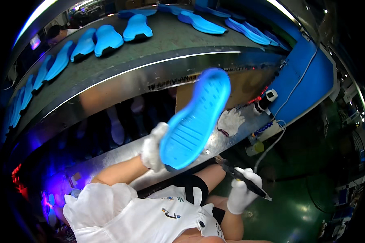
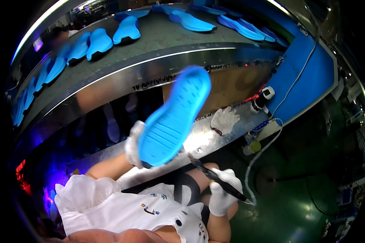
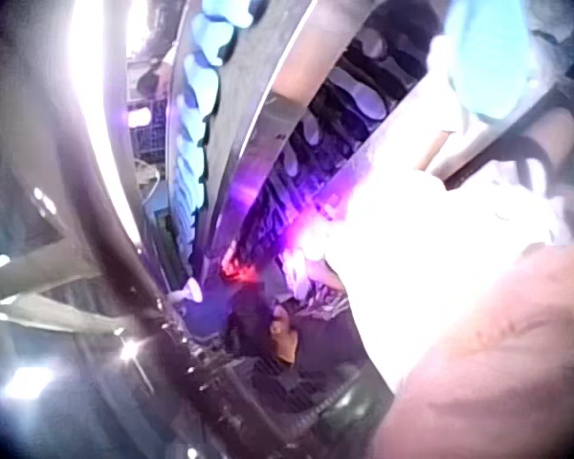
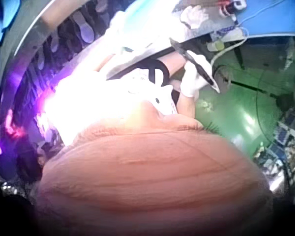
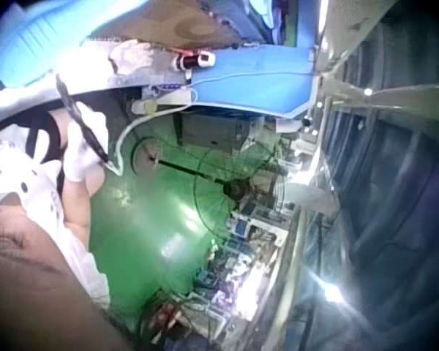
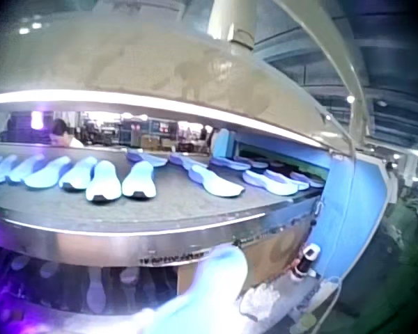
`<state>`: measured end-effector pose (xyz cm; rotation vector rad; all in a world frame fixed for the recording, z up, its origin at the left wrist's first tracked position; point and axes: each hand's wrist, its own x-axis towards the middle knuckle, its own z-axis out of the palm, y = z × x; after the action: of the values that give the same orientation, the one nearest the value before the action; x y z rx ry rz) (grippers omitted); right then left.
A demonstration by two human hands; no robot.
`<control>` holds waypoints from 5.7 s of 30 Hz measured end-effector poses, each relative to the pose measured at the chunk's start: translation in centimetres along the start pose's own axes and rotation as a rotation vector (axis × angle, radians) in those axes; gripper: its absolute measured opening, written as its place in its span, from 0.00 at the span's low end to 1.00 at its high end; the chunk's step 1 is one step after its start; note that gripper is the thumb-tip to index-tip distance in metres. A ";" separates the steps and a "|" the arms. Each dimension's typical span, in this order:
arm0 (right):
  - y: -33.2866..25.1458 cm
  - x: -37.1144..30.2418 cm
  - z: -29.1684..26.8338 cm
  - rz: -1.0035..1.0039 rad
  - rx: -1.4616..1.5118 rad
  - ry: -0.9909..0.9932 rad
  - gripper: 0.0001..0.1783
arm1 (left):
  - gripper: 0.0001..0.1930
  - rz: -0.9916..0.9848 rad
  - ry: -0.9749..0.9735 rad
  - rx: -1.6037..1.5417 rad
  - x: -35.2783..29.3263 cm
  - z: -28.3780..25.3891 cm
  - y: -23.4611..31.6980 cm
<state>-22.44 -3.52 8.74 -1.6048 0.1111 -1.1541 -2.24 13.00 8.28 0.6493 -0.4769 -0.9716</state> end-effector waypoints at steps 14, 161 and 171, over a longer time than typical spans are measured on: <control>1.4 -0.9 -0.6 0.237 0.067 -0.126 0.14 | 0.23 0.433 0.565 1.437 6.3 6.0 21.7; -0.5 2.7 -1.1 -0.300 -0.670 -0.631 0.19 | 0.33 -0.463 -0.058 0.483 9.0 -3.4 -1.1; 1.1 4.6 -3.7 -0.189 -0.523 -0.487 0.17 | 0.33 -0.424 -0.109 0.352 9.4 -4.0 0.7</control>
<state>-22.17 -9.22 10.40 -2.3632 -0.0665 -0.8787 5.35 6.25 6.74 1.0462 -0.6286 -1.3427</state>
